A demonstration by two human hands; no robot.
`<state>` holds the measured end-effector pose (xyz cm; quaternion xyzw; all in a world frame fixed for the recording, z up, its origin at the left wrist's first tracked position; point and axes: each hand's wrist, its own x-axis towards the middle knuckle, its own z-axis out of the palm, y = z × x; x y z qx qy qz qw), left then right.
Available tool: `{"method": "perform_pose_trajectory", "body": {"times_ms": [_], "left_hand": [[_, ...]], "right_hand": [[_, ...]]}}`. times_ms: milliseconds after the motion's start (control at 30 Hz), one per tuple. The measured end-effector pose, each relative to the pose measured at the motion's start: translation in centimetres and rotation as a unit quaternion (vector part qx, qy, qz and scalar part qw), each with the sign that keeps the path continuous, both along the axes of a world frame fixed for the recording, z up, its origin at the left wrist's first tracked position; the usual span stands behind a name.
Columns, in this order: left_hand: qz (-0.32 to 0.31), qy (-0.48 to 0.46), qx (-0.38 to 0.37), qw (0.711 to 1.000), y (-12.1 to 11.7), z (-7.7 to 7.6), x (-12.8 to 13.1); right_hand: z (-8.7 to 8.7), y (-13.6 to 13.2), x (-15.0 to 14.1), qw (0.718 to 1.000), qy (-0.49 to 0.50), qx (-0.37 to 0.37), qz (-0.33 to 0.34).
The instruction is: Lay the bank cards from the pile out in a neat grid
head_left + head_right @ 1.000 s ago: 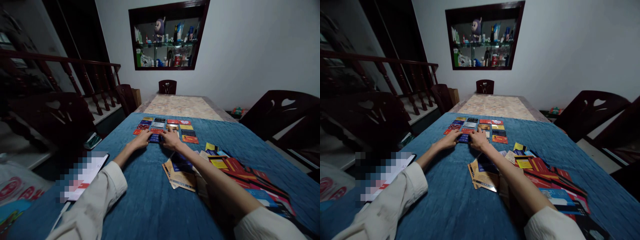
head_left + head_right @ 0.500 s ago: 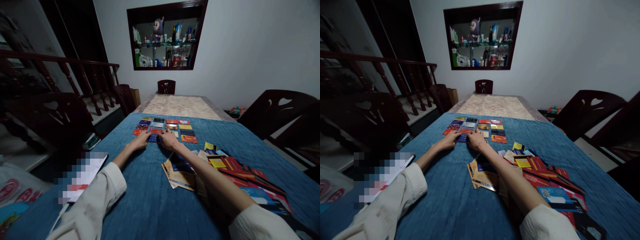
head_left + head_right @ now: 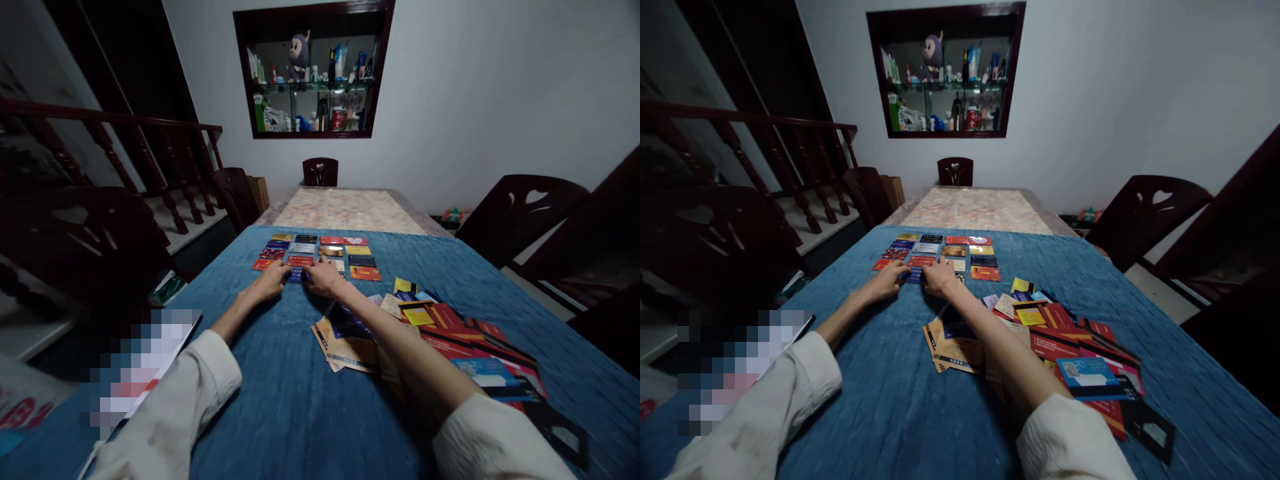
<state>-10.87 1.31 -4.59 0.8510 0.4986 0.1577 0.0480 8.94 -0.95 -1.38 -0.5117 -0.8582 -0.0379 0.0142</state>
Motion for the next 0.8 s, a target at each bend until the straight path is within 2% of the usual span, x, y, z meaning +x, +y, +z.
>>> {"method": "perform_pose_trajectory", "body": {"times_ms": [400,533,667,800], "left_hand": [[0.008,0.035,0.042,0.998,0.1,-0.3,0.2],[-0.008,0.047,0.048,0.998,-0.1,0.0,0.1],[-0.015,0.065,0.055,0.996,-0.7,0.8,0.4],[-0.037,0.048,0.075,0.995,-1.9,2.0,1.6]], "right_hand": [[-0.2,-0.3,-0.1,1.000,-0.001,0.023,0.001],[0.1,-0.8,0.3,0.999,0.004,0.037,0.006],[0.8,-1.7,1.8,0.998,0.011,0.054,0.012],[1.4,-3.0,4.6,0.997,0.018,0.070,0.003]]}}
